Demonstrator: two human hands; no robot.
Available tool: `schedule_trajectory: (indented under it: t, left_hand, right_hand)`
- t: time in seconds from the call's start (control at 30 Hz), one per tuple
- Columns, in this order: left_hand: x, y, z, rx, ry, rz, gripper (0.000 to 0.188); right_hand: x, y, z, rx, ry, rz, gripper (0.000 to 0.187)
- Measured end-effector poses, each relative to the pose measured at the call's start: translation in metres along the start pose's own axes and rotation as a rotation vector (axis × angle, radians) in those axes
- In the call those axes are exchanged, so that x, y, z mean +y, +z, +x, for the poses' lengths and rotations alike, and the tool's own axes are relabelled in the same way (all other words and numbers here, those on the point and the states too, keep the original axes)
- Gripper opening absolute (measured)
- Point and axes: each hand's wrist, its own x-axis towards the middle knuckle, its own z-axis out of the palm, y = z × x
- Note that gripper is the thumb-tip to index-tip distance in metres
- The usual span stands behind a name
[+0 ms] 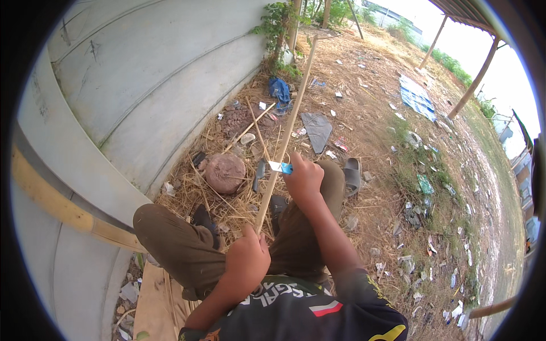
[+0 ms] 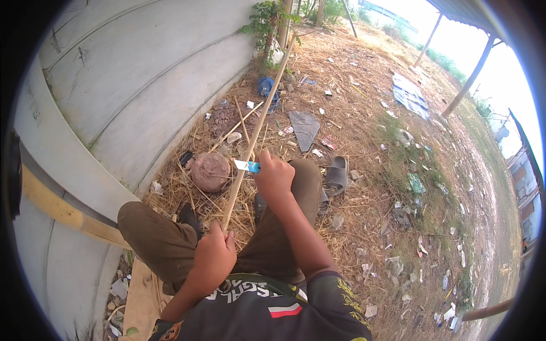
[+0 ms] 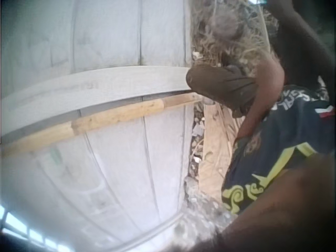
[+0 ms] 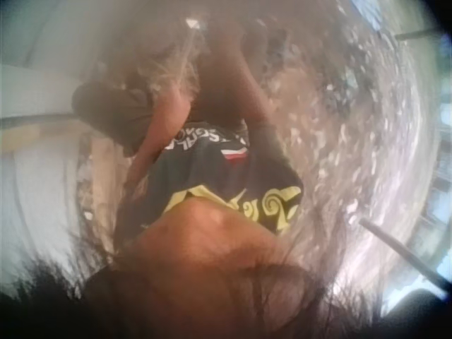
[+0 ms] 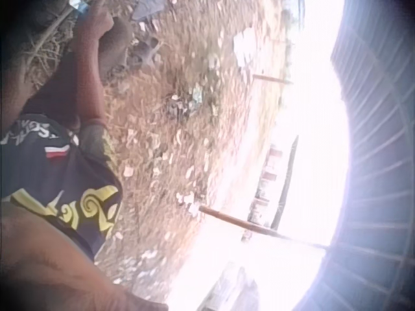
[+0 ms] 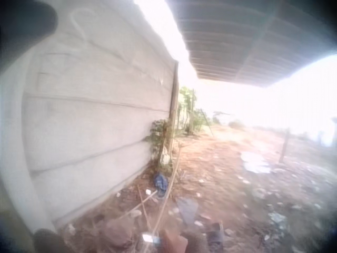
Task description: The person sits on the ground and uses a utility knife to shave and sharpen a long wooden stick. They repeatedly scrape the blade along the stick's surface to remove bark and shape the wood, occasionally inspecting the progress.
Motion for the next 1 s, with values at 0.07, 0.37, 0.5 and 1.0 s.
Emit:
schedule_trajectory:
  t: [0.07,0.37,0.5,1.0]
  left_hand:
    - [0.004,-0.009,-0.001,0.028,0.007,0.037,0.022]
    - [0.003,-0.013,-0.019,-0.017,0.066,0.186,0.019]
    - [-0.05,-0.038,-0.05,-0.086,0.145,0.262,0.02]
    - [-0.117,-0.015,-0.057,-0.045,0.173,-0.124,0.03]
  right_hand:
    - [0.006,0.007,0.009,0.06,-0.048,-0.011,0.013]
    - [0.078,0.006,0.146,0.025,0.519,-0.257,0.015]
    - [0.178,-0.019,0.209,0.073,0.892,-0.228,0.021]
    - [0.229,-0.032,0.179,-0.32,0.679,0.722,0.024]
